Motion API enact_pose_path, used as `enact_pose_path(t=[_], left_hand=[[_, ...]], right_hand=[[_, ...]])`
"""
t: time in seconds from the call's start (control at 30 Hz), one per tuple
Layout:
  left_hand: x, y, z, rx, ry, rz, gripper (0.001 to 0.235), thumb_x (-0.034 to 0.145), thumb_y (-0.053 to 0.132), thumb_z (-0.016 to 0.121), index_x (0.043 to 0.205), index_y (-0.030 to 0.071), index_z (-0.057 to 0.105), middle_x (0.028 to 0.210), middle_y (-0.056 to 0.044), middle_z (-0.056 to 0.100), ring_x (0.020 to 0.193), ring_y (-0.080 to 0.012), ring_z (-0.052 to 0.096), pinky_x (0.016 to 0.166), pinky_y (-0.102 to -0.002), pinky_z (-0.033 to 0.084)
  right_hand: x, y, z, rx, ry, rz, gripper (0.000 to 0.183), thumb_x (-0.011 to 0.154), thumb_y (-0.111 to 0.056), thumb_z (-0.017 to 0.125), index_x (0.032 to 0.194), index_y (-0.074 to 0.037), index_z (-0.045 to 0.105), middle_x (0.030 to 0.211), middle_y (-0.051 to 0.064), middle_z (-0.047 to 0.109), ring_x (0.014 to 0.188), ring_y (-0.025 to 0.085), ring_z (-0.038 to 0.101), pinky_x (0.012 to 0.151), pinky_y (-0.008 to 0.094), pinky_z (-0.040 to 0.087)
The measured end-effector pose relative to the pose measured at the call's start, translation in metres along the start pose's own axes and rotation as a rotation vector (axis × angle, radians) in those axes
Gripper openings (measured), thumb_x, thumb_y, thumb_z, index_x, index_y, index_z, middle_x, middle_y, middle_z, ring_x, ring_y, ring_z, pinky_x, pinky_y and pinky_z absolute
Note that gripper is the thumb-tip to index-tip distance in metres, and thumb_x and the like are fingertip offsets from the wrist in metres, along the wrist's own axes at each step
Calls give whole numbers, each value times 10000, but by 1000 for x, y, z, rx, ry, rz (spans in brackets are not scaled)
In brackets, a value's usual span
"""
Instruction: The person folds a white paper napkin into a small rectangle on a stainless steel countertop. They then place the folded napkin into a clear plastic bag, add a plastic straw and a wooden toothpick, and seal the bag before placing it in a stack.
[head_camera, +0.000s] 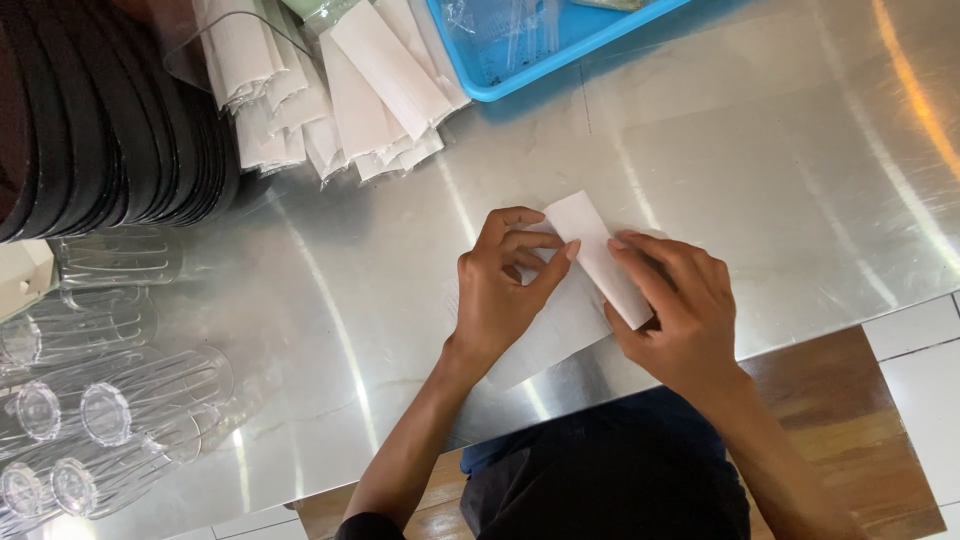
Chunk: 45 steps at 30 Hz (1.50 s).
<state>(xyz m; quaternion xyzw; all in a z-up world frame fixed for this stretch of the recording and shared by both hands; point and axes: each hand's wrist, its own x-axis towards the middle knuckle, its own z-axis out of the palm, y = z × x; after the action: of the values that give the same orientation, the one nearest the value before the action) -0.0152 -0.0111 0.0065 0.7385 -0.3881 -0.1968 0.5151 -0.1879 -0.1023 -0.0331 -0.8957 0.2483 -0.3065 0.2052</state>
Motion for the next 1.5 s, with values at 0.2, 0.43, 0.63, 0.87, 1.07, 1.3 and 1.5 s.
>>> enact_pose_path(t=[0.2,0.43,0.63,0.87,1.07,1.3,1.5], left_hand=[[-3,-7,1,197,-74,196,240,900,113,789,1099,46,673,935,-133,790,703,-248,760,582,-322,593],[1,-18,13,431,-116,522,225,997,153,728,1175,51,636,1163,-98,643,1046,-277,634,809,-378,545],[17,-14,28,534,-194,546,358,1064,220,632,1351,11,587,1421,-141,588,1331,-314,563,1057,-426,480],[21,-29,36,734,-363,474,769,1102,526,554,1629,48,261,1721,-149,212,1632,-312,237,1340,-524,289],[22,-32,29,666,-403,456,849,1089,566,603,1652,73,200,1746,-154,140,1663,-321,157,1387,-568,200],[31,-20,21,738,-537,449,844,1102,578,565,1657,70,184,1745,-165,104,1652,-322,68,1369,-583,70],[31,-18,23,835,-535,477,855,1099,626,556,1651,74,208,1738,-154,140,1644,-311,103,1360,-568,76]], right_hand=[[7,15,-14,18,117,200,471,889,-178,907,1297,-4,748,1122,104,659,1029,302,585,870,409,405],[14,10,-22,-126,79,127,359,985,-180,784,1300,-26,708,1289,128,696,1147,301,578,976,421,451],[21,18,-25,-155,1,-46,267,1005,-155,726,1260,-81,758,1382,106,691,1302,279,601,1059,405,371],[19,45,-36,-131,-132,-188,286,1019,-170,679,1289,-116,754,1474,145,642,1410,305,566,1175,465,378],[27,53,-49,-147,-234,-347,307,1023,-203,650,1322,-171,709,1504,127,609,1436,341,540,1170,472,395],[30,62,-51,-131,-270,-409,318,1018,-261,653,1326,-196,693,1507,107,602,1439,328,526,1180,470,383],[33,57,-53,-132,-275,-409,346,1027,-280,642,1360,-191,677,1519,100,590,1451,317,508,1176,480,385]])
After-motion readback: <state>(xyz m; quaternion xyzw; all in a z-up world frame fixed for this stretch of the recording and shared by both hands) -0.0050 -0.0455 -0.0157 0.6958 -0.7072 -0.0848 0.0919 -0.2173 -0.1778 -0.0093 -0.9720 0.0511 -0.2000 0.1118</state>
